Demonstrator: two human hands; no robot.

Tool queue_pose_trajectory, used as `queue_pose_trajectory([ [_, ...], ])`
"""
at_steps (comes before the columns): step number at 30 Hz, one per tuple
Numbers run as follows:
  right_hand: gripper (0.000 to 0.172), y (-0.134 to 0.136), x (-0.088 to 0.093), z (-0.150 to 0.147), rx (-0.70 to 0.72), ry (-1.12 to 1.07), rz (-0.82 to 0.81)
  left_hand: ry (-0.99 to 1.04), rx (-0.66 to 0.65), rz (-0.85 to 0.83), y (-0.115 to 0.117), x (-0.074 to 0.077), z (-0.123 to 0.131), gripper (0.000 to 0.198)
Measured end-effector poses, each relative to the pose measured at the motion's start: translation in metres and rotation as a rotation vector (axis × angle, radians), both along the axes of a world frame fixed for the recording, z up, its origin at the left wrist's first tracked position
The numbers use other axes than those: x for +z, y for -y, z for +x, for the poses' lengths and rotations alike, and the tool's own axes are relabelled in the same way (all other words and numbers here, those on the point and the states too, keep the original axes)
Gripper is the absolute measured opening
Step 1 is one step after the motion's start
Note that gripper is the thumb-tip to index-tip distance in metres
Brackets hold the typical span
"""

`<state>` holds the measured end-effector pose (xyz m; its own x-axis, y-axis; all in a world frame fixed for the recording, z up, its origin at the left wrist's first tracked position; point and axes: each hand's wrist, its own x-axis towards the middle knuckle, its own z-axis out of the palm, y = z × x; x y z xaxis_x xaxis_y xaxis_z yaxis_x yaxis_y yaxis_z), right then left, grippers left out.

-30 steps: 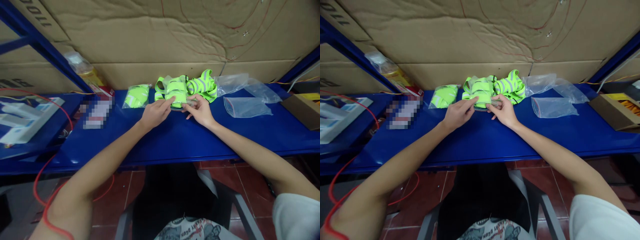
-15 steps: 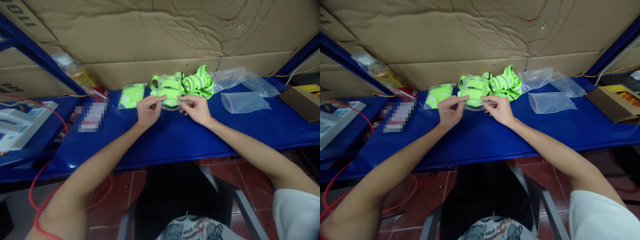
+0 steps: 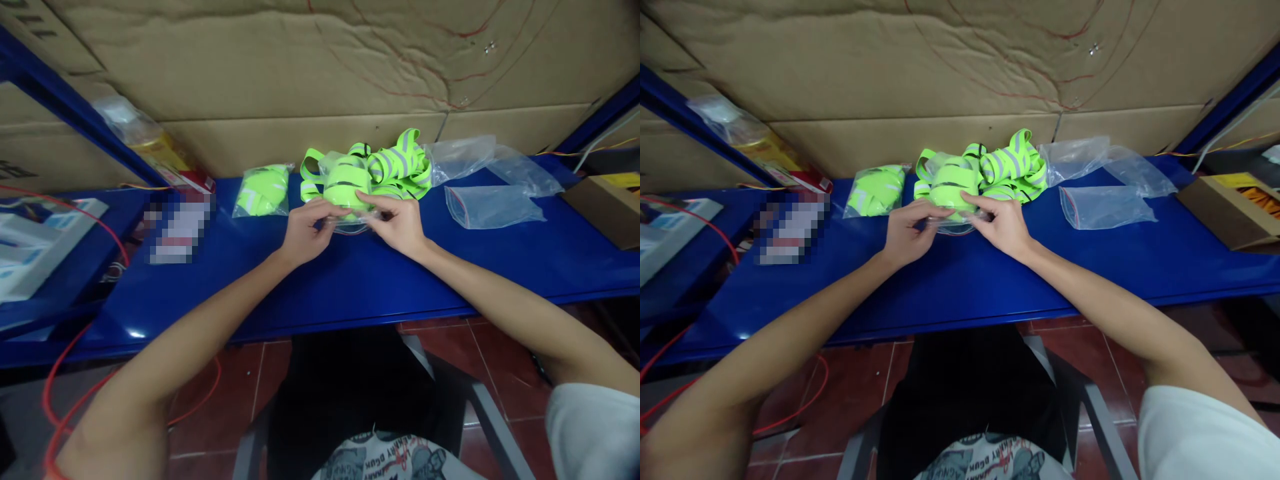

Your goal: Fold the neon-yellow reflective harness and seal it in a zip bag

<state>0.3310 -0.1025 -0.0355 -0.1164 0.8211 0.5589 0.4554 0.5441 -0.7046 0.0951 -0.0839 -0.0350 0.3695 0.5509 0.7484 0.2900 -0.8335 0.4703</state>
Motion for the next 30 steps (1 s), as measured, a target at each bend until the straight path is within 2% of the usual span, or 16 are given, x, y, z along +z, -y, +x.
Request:
queue_pose_trajectory([
  [4, 0.038, -0.001, 0.000, 0.000, 0.014, -0.001, -0.014, -0.037, 0.069, 0.025, 0.002, -0.004, 0.002, 0.020],
  [8, 0.049, 0.001, 0.003, 0.001, 0.038, 0.091, -0.011, 0.018, 0.121, 0.003, 0.003, -0.006, 0.004, 0.013],
  [11, 0.062, 0.001, 0.007, 0.003, -0.005, 0.169, -0.011, 0.030, 0.090, 0.020, 0.002, -0.004, 0.003, 0.017],
  [13, 0.064, 0.001, 0.009, 0.005, -0.040, 0.185, -0.011, 0.035, 0.051, 0.048, 0.003, 0.001, 0.003, 0.020],
  [16, 0.063, 0.003, 0.011, 0.006, -0.020, 0.122, -0.039, 0.020, 0.003, 0.106, 0.007, 0.007, 0.002, 0.023],
  [18, 0.058, 0.005, 0.012, 0.005, -0.004, 0.037, -0.051, -0.039, 0.003, 0.125, 0.011, 0.008, 0.001, 0.032],
  [21, 0.055, 0.006, 0.015, 0.002, -0.009, -0.152, -0.055, -0.134, 0.058, 0.123, 0.014, 0.004, 0.000, 0.069],
  [24, 0.058, 0.005, 0.024, 0.001, 0.018, -0.367, -0.098, -0.113, 0.157, 0.212, 0.010, 0.002, -0.002, 0.098],
  [26, 0.063, 0.003, 0.033, 0.003, 0.054, -0.463, -0.171, -0.077, 0.282, 0.280, 0.007, 0.005, -0.005, 0.107],
  [28, 0.068, 0.001, 0.039, 0.006, 0.117, -0.515, -0.278, -0.071, 0.398, 0.273, 0.005, 0.010, -0.009, 0.109],
  [30, 0.072, 0.000, 0.040, 0.007, 0.204, -0.537, -0.390, -0.068, 0.411, 0.188, 0.005, 0.015, -0.011, 0.103],
])
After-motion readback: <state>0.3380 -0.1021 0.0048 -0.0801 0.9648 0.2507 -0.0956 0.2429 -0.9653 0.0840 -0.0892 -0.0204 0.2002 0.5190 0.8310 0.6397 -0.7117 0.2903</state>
